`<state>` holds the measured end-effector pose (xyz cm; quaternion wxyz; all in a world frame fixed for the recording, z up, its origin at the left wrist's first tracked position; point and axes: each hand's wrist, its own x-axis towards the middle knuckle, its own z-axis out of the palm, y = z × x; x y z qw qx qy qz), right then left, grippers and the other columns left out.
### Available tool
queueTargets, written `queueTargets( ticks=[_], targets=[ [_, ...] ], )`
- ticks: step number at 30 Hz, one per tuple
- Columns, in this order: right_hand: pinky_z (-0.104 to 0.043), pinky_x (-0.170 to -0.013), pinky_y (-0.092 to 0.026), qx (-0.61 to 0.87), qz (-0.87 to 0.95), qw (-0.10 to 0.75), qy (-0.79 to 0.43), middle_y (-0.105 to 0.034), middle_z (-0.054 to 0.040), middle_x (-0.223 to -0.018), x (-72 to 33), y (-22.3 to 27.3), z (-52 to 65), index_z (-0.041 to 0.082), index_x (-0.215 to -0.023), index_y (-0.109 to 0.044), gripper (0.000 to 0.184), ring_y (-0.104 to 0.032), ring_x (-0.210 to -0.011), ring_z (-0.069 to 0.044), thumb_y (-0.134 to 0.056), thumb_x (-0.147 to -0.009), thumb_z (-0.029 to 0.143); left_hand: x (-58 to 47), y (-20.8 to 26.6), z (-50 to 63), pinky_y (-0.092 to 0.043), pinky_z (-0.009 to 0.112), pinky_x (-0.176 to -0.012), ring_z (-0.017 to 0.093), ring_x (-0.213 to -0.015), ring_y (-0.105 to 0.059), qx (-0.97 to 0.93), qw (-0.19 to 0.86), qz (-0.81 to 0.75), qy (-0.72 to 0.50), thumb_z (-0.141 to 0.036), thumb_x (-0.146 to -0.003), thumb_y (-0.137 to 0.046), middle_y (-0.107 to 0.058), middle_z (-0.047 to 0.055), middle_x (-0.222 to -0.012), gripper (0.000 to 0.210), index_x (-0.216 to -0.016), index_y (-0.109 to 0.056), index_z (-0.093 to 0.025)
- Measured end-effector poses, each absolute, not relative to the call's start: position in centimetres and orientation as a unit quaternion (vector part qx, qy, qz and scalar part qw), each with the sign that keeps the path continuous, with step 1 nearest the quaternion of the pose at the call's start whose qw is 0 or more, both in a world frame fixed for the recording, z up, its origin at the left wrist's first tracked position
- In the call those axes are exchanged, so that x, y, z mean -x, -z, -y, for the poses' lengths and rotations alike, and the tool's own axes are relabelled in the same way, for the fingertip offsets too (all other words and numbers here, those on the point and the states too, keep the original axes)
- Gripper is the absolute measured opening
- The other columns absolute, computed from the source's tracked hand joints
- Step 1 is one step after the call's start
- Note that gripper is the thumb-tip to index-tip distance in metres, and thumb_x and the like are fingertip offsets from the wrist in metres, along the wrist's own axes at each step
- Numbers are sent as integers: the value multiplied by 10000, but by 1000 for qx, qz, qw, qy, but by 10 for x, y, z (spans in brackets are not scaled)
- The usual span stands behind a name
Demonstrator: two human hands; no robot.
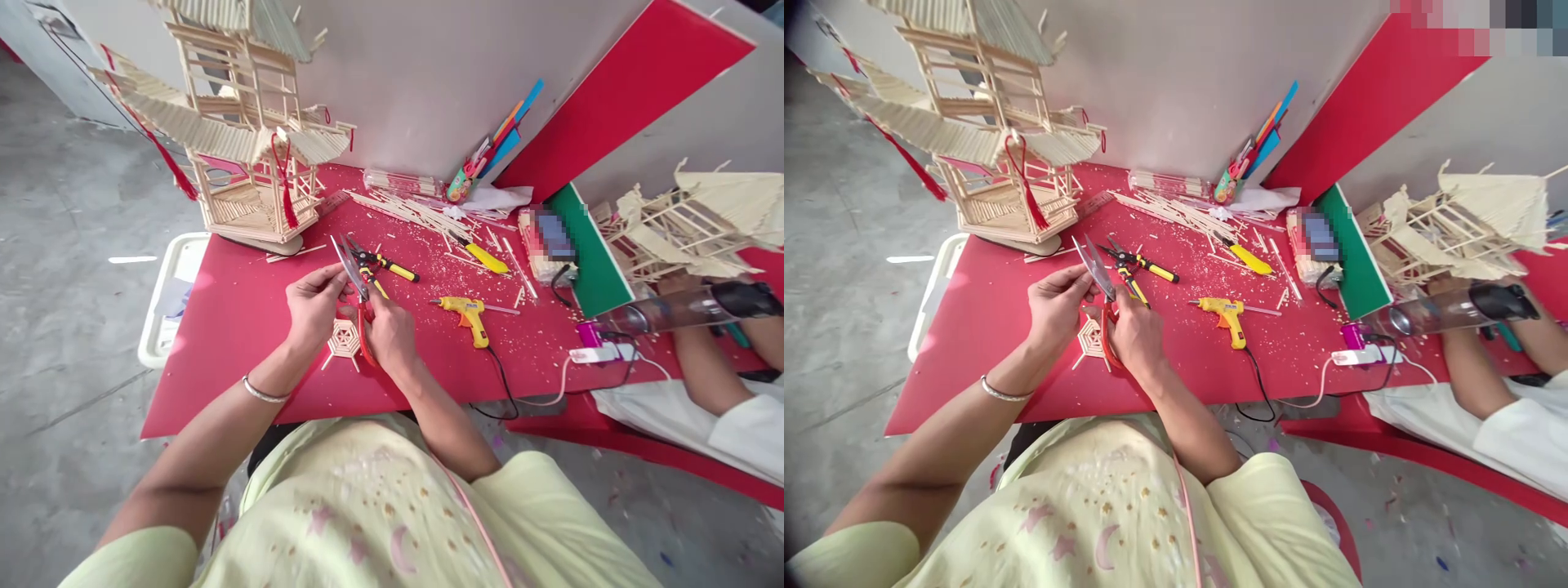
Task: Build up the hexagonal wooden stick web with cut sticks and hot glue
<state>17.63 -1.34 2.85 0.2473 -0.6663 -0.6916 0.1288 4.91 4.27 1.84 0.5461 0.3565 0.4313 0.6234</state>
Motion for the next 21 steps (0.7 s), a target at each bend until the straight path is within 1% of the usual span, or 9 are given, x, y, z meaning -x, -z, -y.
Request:
queueTargets(
  ticks=[3,5,7,11,15,18,21],
  targets=[
    [-278,-633,-436,670,677,268,-148,-786,-99,-874,-177,-27,14,206,-1386,-633,629,-726,-744,-249,-464,-1018,687,-55,-18,-41,-492,210,-522,105,-604,-629,-332,575,-428,-613,-326,-695,-890,-748,29,-743,273,-909,-830,-167],
    [-273,-603,-418,672,661,291,-167,-771,-67,-797,-180,-27,14,241,-1359,-656,606,-710,-680,-236,-461,-1012,698,-58,-17,-40,-512,225,-559,110,-620,-639,-333,584,-419,-611,-335,-694,-895,-753,33,-757,283,-908,-824,-165],
    [-281,-595,-417,680,644,304,-174,-759,-61,-762,-186,-28,13,254,-1352,-664,618,-698,-652,-243,-465,-997,720,-59,-16,-40,-516,231,-586,105,-620,-636,-340,583,-411,-613,-356,-704,-891,-763,39,-781,296,-916,-817,-164],
    [-317,-647,-465,701,640,282,-142,-777,-117,-857,-197,-29,12,214,-1423,-620,708,-710,-716,-283,-487,-969,742,-55,-12,-44,-448,210,-527,98,-612,-618,-338,583,-423,-606,-409,-708,-887,-764,44,-800,357,-959,-800,-171],
    [-335,-697,-495,690,661,263,-131,-784,-136,-944,-197,-28,18,220,-1476,-580,715,-728,-800,-297,-539,-960,713,-50,-12,-47,-429,205,-525,100,-630,-601,-334,587,-430,-599,-433,-698,-892,-764,44,-805,384,-969,-795,-180],
    [-353,-724,-504,689,665,259,-129,-781,-139,-1001,-197,-30,17,238,-1459,-597,681,-730,-844,-306,-556,-960,699,-46,-13,-50,-387,203,-500,82,-581,-536,-353,598,-434,-574,-445,-687,-903,-757,42,-788,367,-912,-794,-177],
    [-389,-779,-515,707,651,252,-112,-770,-141,-1038,-211,-37,-1,246,-1446,-608,678,-723,-887,-315,-607,-935,692,-37,-12,-57,-329,212,-469,68,-520,-458,-408,608,-445,-515,-449,-670,-913,-734,43,-735,351,-824,-779,-164]
  ],
)
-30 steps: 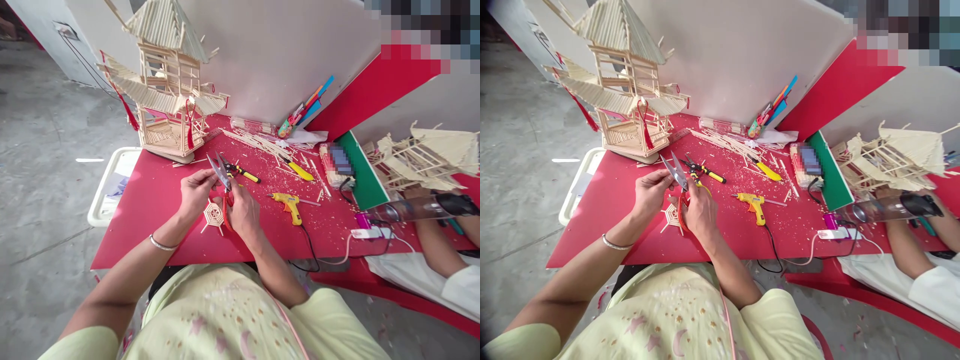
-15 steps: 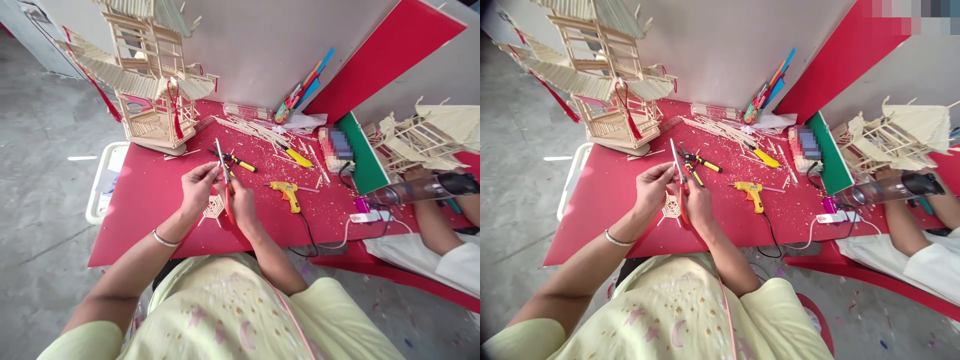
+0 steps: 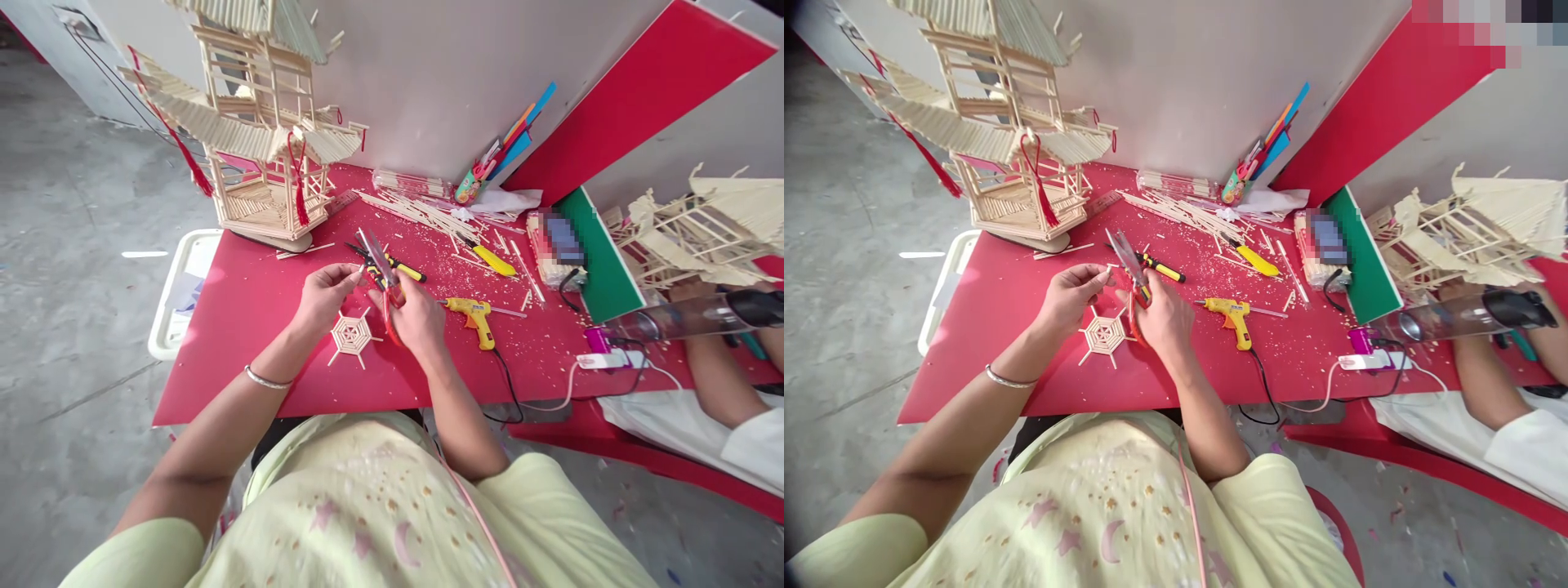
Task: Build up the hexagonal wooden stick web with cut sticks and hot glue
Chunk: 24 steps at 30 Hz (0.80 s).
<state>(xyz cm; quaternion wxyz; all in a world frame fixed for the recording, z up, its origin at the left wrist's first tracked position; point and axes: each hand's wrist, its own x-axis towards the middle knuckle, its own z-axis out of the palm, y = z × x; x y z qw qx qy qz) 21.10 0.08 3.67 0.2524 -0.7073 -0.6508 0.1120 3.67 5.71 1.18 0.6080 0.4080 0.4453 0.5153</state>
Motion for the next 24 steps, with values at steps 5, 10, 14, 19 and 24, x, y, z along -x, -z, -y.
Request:
queueTargets(
  ticks=[5,10,14,19,24],
  targets=[
    [-468,-899,-509,773,602,197,-28,-738,-182,-1161,-264,-41,-71,207,-1492,-573,719,-679,-1067,-360,-689,-902,601,-14,-1,-74,-349,237,-491,96,-500,-462,-561,511,-485,-435,-343,-659,-899,-619,2,-564,225,-730,-777,-167],
    [-487,-1003,-494,771,625,97,-76,-700,-191,-1291,-297,-35,-110,172,-1474,-593,647,-636,-1194,-351,-693,-912,476,-4,12,-83,-427,255,-562,155,-569,-606,-673,500,-451,-307,-262,-632,-866,-718,49,-643,115,-649,-787,-180],
    [-569,-1103,-416,731,646,218,7,-634,-216,-1384,-280,-31,-70,146,-1427,-632,532,-530,-1318,-381,-641,-965,409,-3,15,-85,-406,252,-542,161,-564,-608,-717,459,-474,-225,-253,-649,-817,-721,38,-635,63,-646,-798,-193],
    [-428,-1023,-511,599,718,330,-129,-728,-104,-1170,-234,-3,19,245,-1249,-740,340,-638,-1114,-261,-502,-1059,394,2,11,-84,-422,242,-572,164,-618,-623,-750,418,-477,-188,-228,-649,-760,-727,28,-671,58,-658,-813,-205],
    [-405,-1013,-500,601,720,314,-148,-705,-104,-1135,-216,30,60,220,-1173,-769,282,-602,-1080,-246,-528,-1052,304,0,9,-80,-451,242,-615,171,-673,-646,-767,425,-448,-175,-210,-664,-722,-739,33,-726,116,-700,-832,-204]
  ],
)
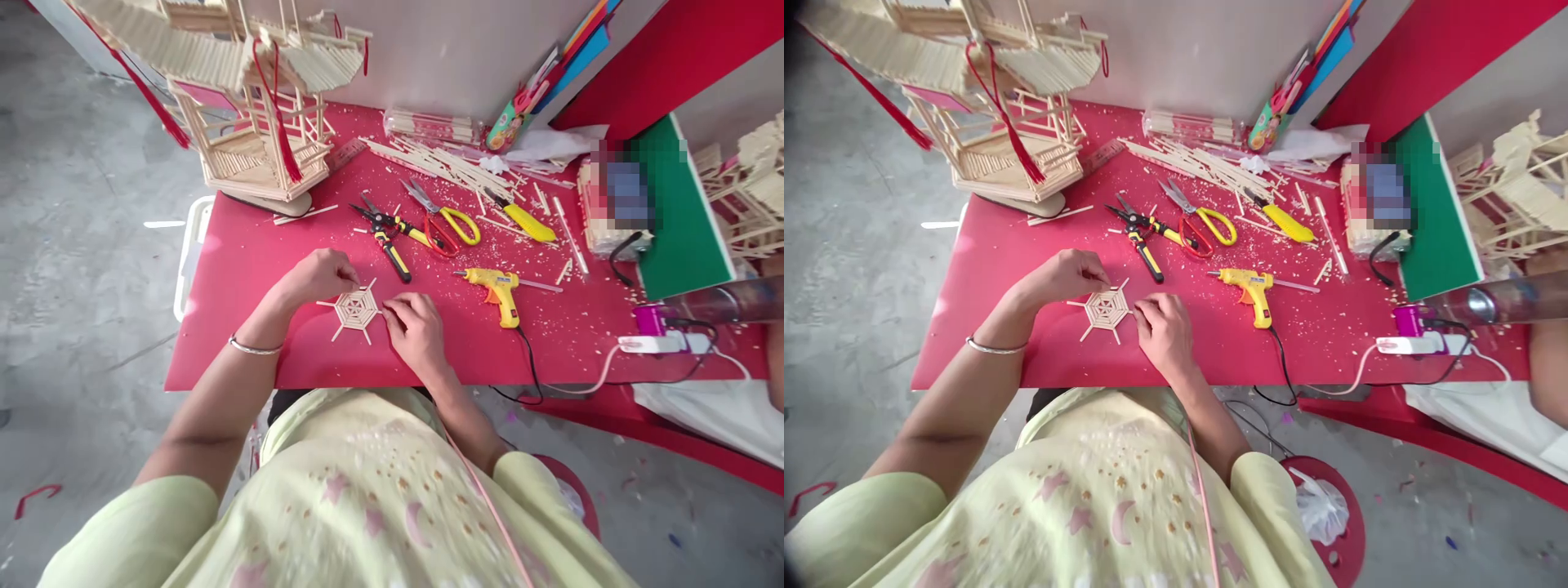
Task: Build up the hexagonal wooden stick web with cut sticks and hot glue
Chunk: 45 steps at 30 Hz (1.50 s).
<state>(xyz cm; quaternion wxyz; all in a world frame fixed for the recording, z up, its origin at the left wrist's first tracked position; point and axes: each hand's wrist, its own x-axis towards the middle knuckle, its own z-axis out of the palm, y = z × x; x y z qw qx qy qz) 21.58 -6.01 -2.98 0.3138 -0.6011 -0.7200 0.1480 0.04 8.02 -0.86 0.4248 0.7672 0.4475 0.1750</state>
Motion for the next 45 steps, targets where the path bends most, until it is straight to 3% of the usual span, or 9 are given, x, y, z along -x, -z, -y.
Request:
queueTargets(
  ticks=[14,30,41,45],
  targets=[
    [-399,-929,-490,593,742,295,-105,-658,-90,-1075,-218,35,56,248,-1133,-785,251,-568,-1012,-241,-551,-1044,264,-4,0,-77,-482,242,-669,177,-746,-686,-785,397,-462,-114,-250,-703,-660,-770,25,-802,231,-814,-844,-168],
    [-392,-958,-490,594,740,299,-106,-661,-82,-1075,-217,36,56,246,-1145,-781,253,-587,-1041,-241,-552,-1049,297,1,2,-92,-469,224,-649,158,-713,-658,-760,472,-434,-102,-216,-742,-668,-762,6,-756,188,-829,-834,-202],
    [-387,-938,-497,593,745,292,-90,-655,-85,-1053,-217,34,56,245,-1126,-789,264,-582,-1010,-239,-545,-1052,311,-7,0,-82,-404,241,-617,159,-719,-646,-794,380,-470,-69,-280,-722,-702,-768,8,-779,170,-821,-815,-200],
    [-379,-934,-506,593,746,290,-89,-659,-83,-1058,-218,33,56,248,-1128,-790,250,-586,-1015,-237,-558,-1042,285,-8,4,-81,-395,249,-598,152,-669,-622,-777,392,-481,-104,-306,-727,-715,-736,11,-715,144,-759,-784,-184]
  ],
)
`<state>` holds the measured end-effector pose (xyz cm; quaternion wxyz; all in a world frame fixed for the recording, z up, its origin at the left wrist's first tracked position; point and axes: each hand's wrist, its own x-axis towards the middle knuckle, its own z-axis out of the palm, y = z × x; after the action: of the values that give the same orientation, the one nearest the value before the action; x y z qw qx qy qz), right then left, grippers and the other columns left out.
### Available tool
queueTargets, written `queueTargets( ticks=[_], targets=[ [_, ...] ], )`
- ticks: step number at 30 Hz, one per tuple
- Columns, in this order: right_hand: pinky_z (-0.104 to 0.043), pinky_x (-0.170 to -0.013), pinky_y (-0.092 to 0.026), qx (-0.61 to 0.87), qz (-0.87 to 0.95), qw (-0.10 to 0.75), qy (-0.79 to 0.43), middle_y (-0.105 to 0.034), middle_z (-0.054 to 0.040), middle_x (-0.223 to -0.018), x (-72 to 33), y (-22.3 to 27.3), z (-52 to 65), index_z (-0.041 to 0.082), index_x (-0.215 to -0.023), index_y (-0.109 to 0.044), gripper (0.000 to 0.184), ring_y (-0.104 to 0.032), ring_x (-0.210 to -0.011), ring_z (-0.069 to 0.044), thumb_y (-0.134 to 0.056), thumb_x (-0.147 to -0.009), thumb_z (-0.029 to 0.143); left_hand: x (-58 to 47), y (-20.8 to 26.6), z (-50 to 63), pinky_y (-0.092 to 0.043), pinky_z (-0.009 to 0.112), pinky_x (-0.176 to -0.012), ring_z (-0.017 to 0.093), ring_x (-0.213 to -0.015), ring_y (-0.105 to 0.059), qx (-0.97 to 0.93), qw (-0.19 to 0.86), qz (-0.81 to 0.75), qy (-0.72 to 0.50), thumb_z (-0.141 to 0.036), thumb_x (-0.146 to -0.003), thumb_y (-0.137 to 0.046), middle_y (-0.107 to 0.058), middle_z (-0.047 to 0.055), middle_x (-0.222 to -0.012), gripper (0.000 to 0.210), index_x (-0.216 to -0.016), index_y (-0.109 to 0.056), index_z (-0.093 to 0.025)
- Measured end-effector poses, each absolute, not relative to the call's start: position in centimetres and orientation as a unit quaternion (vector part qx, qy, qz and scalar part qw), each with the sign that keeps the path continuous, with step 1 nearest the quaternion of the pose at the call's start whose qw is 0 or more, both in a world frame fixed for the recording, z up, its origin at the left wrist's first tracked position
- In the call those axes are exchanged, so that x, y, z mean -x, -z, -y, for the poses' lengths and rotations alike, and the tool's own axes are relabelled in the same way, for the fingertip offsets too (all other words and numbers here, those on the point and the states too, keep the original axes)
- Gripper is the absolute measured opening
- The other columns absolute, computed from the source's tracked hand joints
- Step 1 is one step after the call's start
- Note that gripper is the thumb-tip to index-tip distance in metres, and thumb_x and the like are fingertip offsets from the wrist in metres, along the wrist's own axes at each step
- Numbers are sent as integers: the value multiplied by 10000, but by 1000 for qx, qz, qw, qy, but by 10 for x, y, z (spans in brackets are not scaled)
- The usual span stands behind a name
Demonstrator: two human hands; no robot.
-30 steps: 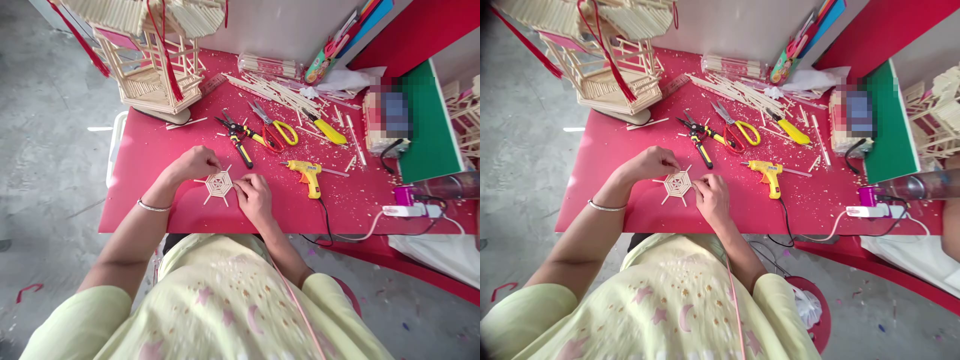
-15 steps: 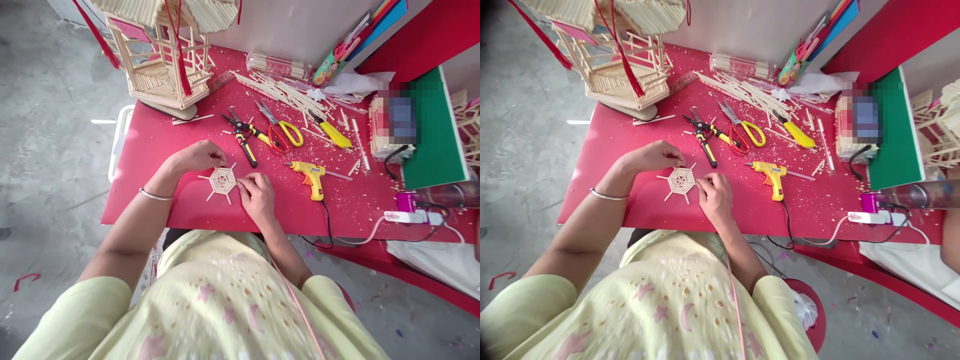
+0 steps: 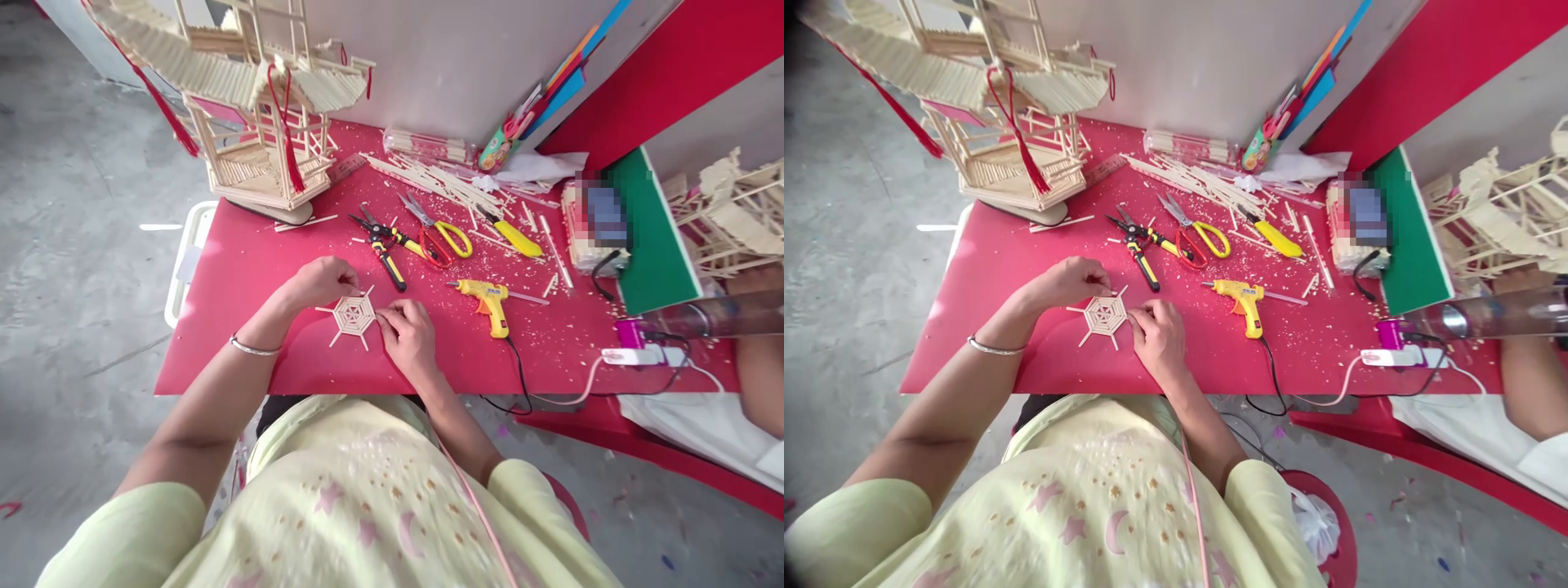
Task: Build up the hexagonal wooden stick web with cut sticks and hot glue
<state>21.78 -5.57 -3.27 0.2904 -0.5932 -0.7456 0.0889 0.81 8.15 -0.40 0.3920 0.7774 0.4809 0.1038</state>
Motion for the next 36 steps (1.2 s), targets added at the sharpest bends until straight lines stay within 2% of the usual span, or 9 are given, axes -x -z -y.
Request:
queueTargets(
  ticks=[7,10,13,15,18,22,29,33,36],
  targets=[
    [-370,-949,-527,591,741,300,-102,-690,-79,-1059,-218,33,57,263,-1127,-794,247,-635,-1015,-226,-573,-1041,331,-7,5,-79,-410,250,-601,128,-632,-559,-682,479,-473,-285,-402,-731,-797,-691,37,-718,252,-756,-757,-154],
    [-331,-918,-549,590,727,330,-122,-724,-71,-1069,-229,19,40,256,-1149,-785,285,-680,-983,-201,-549,-1054,385,-11,1,-76,-343,224,-520,86,-536,-463,-591,560,-460,-355,-454,-700,-861,-584,-7,-609,338,-767,-730,-149],
    [-368,-958,-537,637,692,335,-59,-734,-107,-1148,-253,-5,-1,229,-1221,-760,351,-687,-1050,-234,-495,-1063,396,-16,-4,-73,-274,199,-448,56,-468,-406,-490,641,-430,-405,-481,-640,-917,-516,-38,-565,417,-750,-683,-153],
    [-421,-1024,-506,686,673,275,-21,-724,-139,-1232,-273,-21,-37,210,-1370,-681,400,-665,-1148,-279,-501,-1036,337,-18,-8,-72,-277,190,-422,58,-462,-440,-447,669,-414,-426,-483,-611,-941,-538,-30,-581,453,-732,-652,-156],
    [-471,-1038,-495,759,641,95,-67,-675,-189,-1372,-299,-35,-88,185,-1552,-503,633,-647,-1227,-346,-607,-944,329,-19,-11,-71,-304,189,-402,59,-444,-459,-425,687,-394,-439,-487,-602,-956,-566,-23,-582,476,-739,-639,-159],
    [-446,-1004,-518,762,634,-4,-132,-653,-157,-1432,-312,-32,-123,249,-1518,-546,683,-654,-1243,-355,-691,-862,376,-17,-14,-70,-343,182,-410,61,-453,-488,-405,696,-373,-461,-466,-620,-956,-575,-27,-587,461,-754,-634,-164],
    [-397,-1051,-495,772,623,-3,-123,-630,-200,-1455,-311,-25,-136,144,-1547,-501,823,-616,-1318,-350,-744,-791,362,-14,-18,-70,-277,173,-393,48,-442,-454,-388,698,-364,-479,-452,-652,-944,-558,-34,-583,442,-774,-633,-163],
    [-434,-1065,-483,787,609,5,-103,-649,-175,-1439,-314,-34,-135,199,-1564,-488,824,-624,-1302,-361,-744,-803,382,-13,-21,-69,-228,160,-390,40,-433,-416,-390,691,-366,-487,-467,-649,-942,-524,-41,-545,447,-756,-637,-157],
    [-442,-1005,-509,787,605,88,-91,-714,-147,-1320,-309,-40,-114,241,-1545,-500,731,-672,-1191,-335,-669,-891,520,-12,-22,-69,-210,161,-391,32,-425,-395,-389,689,-363,-493,-463,-644,-941,-509,-47,-539,442,-743,-643,-152]
  ],
)
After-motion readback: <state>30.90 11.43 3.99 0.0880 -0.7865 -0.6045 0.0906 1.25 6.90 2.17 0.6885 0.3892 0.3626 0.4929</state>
